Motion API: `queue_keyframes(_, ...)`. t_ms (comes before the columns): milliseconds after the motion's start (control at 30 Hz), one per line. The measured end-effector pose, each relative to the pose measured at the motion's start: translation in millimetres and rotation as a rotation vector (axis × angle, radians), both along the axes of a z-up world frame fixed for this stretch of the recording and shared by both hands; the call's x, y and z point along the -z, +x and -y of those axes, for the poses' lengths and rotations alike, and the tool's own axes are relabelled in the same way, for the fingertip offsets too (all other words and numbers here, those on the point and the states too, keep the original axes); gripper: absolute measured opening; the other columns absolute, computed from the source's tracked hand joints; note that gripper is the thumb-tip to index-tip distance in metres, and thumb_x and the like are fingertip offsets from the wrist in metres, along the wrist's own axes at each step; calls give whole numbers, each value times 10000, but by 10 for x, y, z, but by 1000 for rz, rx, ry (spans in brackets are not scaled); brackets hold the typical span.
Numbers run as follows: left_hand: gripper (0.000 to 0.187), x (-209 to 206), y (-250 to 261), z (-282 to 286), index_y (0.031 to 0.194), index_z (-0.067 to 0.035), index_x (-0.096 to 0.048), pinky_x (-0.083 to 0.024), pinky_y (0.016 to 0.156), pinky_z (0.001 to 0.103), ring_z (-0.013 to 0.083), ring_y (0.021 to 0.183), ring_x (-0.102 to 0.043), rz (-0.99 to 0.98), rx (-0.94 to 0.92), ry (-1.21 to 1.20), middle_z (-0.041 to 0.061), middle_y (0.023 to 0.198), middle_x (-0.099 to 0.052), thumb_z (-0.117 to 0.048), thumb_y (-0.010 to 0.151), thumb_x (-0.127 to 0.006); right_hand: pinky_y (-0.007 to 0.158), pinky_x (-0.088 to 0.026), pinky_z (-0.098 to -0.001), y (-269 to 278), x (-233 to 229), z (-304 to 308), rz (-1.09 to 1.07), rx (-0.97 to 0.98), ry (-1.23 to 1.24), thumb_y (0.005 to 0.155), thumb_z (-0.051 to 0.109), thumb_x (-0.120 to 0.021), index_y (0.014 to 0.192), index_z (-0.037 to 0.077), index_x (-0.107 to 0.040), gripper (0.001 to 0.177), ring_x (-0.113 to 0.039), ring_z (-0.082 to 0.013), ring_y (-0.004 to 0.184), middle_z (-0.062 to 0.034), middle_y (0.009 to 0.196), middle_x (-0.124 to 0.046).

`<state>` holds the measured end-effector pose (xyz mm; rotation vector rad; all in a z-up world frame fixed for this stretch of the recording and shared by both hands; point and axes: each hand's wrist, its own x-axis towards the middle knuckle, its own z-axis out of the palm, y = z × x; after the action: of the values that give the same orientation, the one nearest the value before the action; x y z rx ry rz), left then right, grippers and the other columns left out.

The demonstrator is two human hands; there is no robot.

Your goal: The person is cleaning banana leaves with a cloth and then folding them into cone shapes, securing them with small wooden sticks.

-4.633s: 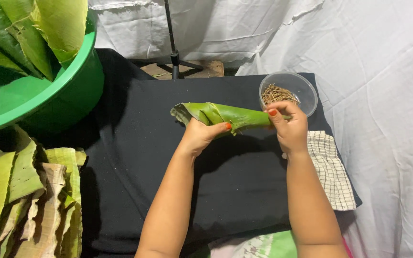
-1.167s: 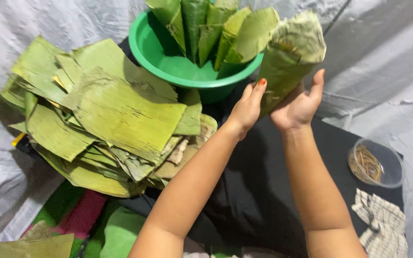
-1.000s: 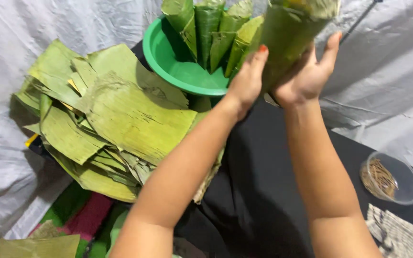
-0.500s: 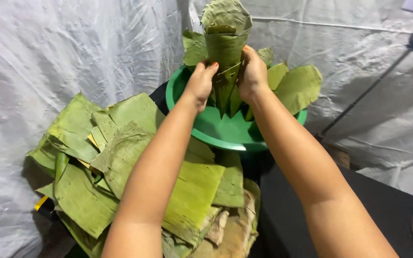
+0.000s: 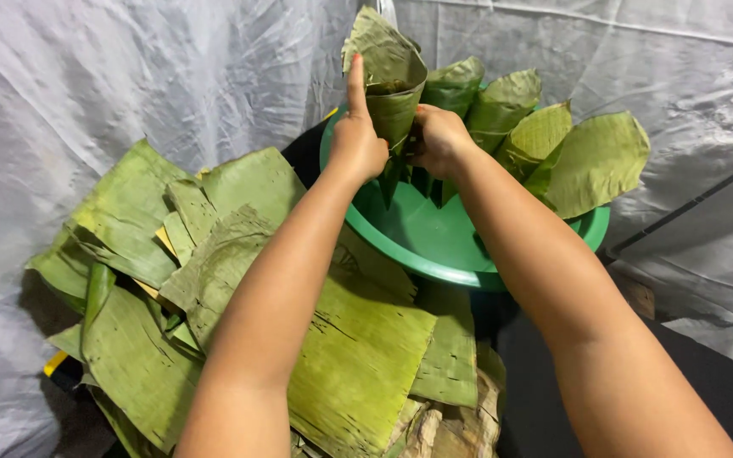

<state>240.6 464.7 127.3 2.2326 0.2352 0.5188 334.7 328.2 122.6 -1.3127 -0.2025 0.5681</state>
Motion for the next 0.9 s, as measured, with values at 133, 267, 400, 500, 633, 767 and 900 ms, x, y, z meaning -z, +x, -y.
queue_keyframes(133, 975, 335, 273, -7, 1500, -231, -116, -547, 762, 540, 478, 921, -689, 71, -59, 144, 283, 993, -686, 22, 779, -722, 670, -549, -425, -147, -33, -21, -14, 29, -147, 1003, 201, -463, 1143, 126, -684, 271, -636, -218, 716, -50, 897, -697)
queue_keyframes(267, 621, 240, 219, 37, 1344, -82, -358, -547, 826, 539, 483, 969, -681, 0, -130, 157, 290, 1033, -687, -64, 836, -715, 685, -563, -446, -22, 147, 27, 20, 25, -232, 961, 118, -510, 1185, 148, -663, 273, -654, -230, 729, -57, 921, -717)
queue_keyframes(400, 523, 115, 131, 71, 1209, -20, -509, -564, 849, 500, 446, 1001, -692, -96, -195, 184, 277, 1087, -670, -266, 833, -777, 646, -555, -401, -57, 214, -9, 135, 2, -427, 926, 118, -614, 1241, 175, -657, 323, -622, -196, 690, -39, 905, -699)
queue_keyframes(500, 487, -216, -143, 175, 1176, -51, -602, -554, 860, 495, 409, 1045, -688, -147, -243, 294, 241, 1141, -670, -410, 878, -741, 630, -557, -337, 97, 396, -13, 278, -45, -475, 931, 155, -658, 1250, 123, -675, 321, -649, -162, 713, -41, 926, -720)
queue_keyframes(633, 471, -381, -258, 187, 1140, -101, -670, -499, 897, 505, 375, 1116, -629, -169, -335, 463, 177, 1212, -649, -506, 900, -667, 619, -553, -306, -94, 216, -39, 298, -97, -505, 959, 184, -633, 1245, 86, -673, 305, -694, -157, 736, -57, 949, -751)
queue_keyframes(767, 482, -179, -155, 47, 1073, -105, -735, -447, 914, 496, 351, 1145, -562, -52, -484, 574, 136, 1260, -607, -532, 865, -651, 682, -556, -319, 74, 402, -71, 348, -165, -571, 1008, 182, -581, 1246, 34, -679, 297, -699, -180, 805, -78, 1012, -747)
queue_keyframes(900, 475, -75, -118, -32, 1096, -65, -725, -497, 909, 518, 394, 1097, -626, 1, -449, 376, 184, 1219, -623, -503, 946, -616, 842, -557, -304, 237, 508, -60, 603, -143, -524, 995, 160, -589, 1304, 54, -671, 336, -696, -169, 989, -56, 1161, -754)
